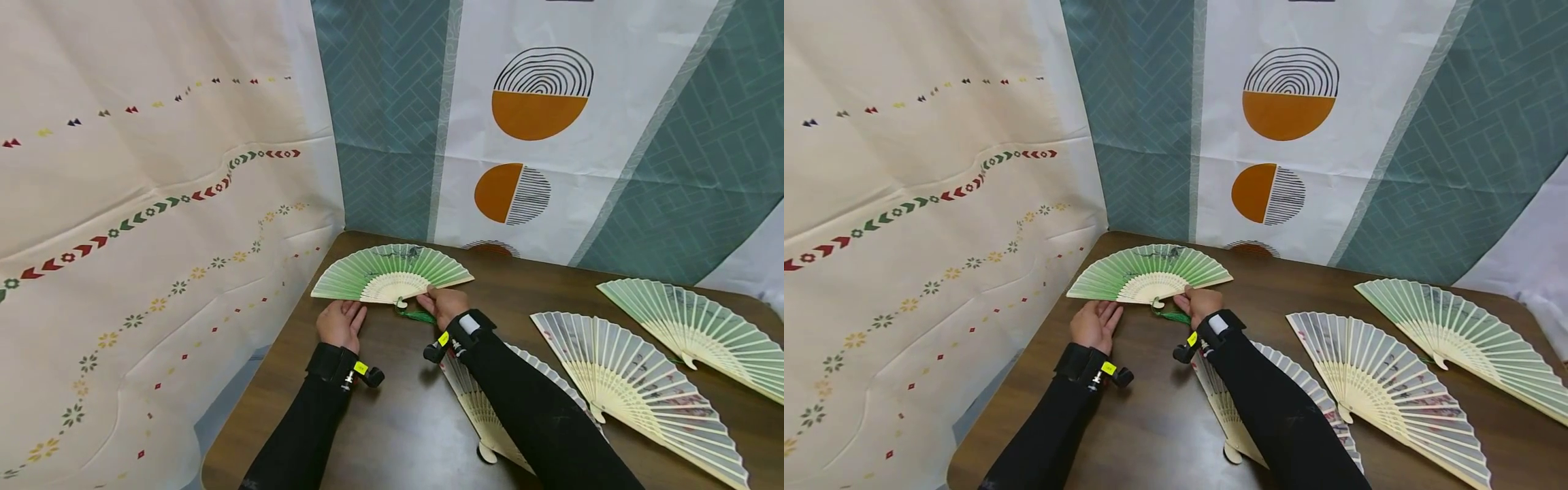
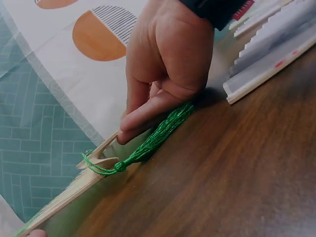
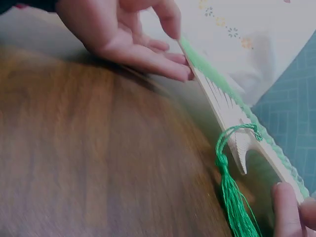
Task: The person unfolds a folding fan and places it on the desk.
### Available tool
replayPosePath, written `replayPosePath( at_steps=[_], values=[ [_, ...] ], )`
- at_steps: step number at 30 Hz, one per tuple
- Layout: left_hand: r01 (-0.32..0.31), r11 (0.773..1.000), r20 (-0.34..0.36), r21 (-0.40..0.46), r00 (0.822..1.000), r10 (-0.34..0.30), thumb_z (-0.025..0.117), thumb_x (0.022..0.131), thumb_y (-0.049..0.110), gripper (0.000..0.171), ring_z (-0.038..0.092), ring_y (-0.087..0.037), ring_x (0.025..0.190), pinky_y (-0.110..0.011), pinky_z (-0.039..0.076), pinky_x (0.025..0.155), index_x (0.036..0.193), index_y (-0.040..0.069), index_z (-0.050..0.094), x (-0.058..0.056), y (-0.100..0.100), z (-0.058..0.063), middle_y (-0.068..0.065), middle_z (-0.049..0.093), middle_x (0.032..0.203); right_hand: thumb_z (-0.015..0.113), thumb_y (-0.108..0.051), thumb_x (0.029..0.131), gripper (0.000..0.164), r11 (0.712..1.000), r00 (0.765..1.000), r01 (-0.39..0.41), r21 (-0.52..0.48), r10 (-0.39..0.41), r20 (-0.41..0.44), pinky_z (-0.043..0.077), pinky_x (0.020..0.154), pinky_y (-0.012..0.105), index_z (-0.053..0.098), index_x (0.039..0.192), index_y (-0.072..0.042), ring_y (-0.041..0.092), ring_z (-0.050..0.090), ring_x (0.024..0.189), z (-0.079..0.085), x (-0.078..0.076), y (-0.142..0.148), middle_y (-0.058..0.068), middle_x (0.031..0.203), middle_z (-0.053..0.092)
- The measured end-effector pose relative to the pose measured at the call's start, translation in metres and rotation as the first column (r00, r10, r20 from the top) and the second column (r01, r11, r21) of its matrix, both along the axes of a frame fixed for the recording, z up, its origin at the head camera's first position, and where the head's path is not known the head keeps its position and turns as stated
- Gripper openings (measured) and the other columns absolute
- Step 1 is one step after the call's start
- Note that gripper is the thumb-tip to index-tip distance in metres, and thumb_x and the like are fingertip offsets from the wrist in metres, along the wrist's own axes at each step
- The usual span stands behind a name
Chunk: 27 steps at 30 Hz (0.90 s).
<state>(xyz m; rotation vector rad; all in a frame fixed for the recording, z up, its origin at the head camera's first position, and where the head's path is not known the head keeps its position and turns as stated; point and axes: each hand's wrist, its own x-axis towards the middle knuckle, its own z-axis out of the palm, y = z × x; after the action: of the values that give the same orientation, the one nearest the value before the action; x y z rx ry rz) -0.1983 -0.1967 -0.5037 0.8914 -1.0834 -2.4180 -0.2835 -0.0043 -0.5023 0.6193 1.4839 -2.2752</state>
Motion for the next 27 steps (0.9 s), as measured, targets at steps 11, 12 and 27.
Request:
replayPosePath(
  at_steps=[11, 12, 27],
  values=[
    [0.082, 0.995, 0.091, -0.058, 0.993, -0.076, 0.032, 0.122, 0.021, 0.058, 0.063, -0.042, 0.152, -0.045, 0.057, 0.126, 0.171, -0.009, 0.033, 0.021, -0.006, 0.003, -0.035, 0.057, 0.164, 0.064, -0.003, 0.114, 0.041, 0.996, 0.997, -0.073, 0.058, 0.071, 0.029, 0.073, 0.080, 0.024, 0.059, 0.152, 0.012, 0.014, 0.080, 0.081, 0.002, -0.003, 0.012, 0.009, 0.094, 0.074],
    [0.084, 0.995, 0.094, -0.059, 0.992, -0.078, 0.034, 0.121, 0.021, 0.057, 0.064, -0.042, 0.150, -0.045, 0.058, 0.125, 0.170, -0.010, 0.034, 0.023, -0.007, 0.003, -0.035, 0.058, 0.163, 0.063, -0.004, 0.114, 0.042, 0.995, 0.996, -0.081, 0.061, 0.079, 0.031, 0.074, 0.082, 0.025, 0.058, 0.153, 0.012, 0.016, 0.081, 0.085, 0.003, -0.002, 0.014, 0.010, 0.096, 0.074],
    [0.122, 0.984, 0.151, -0.132, 0.983, -0.102, 0.036, 0.122, 0.023, 0.056, 0.069, -0.034, 0.146, -0.039, 0.065, 0.117, 0.168, -0.008, 0.039, 0.037, -0.016, 0.003, -0.029, 0.059, 0.166, 0.045, -0.017, 0.120, 0.053, 0.966, 0.972, -0.235, 0.110, 0.236, 0.007, 0.052, 0.134, 0.044, 0.042, 0.167, 0.007, 0.036, 0.053, 0.163, 0.017, 0.017, 0.062, 0.027, 0.175, 0.049]
  ],
)
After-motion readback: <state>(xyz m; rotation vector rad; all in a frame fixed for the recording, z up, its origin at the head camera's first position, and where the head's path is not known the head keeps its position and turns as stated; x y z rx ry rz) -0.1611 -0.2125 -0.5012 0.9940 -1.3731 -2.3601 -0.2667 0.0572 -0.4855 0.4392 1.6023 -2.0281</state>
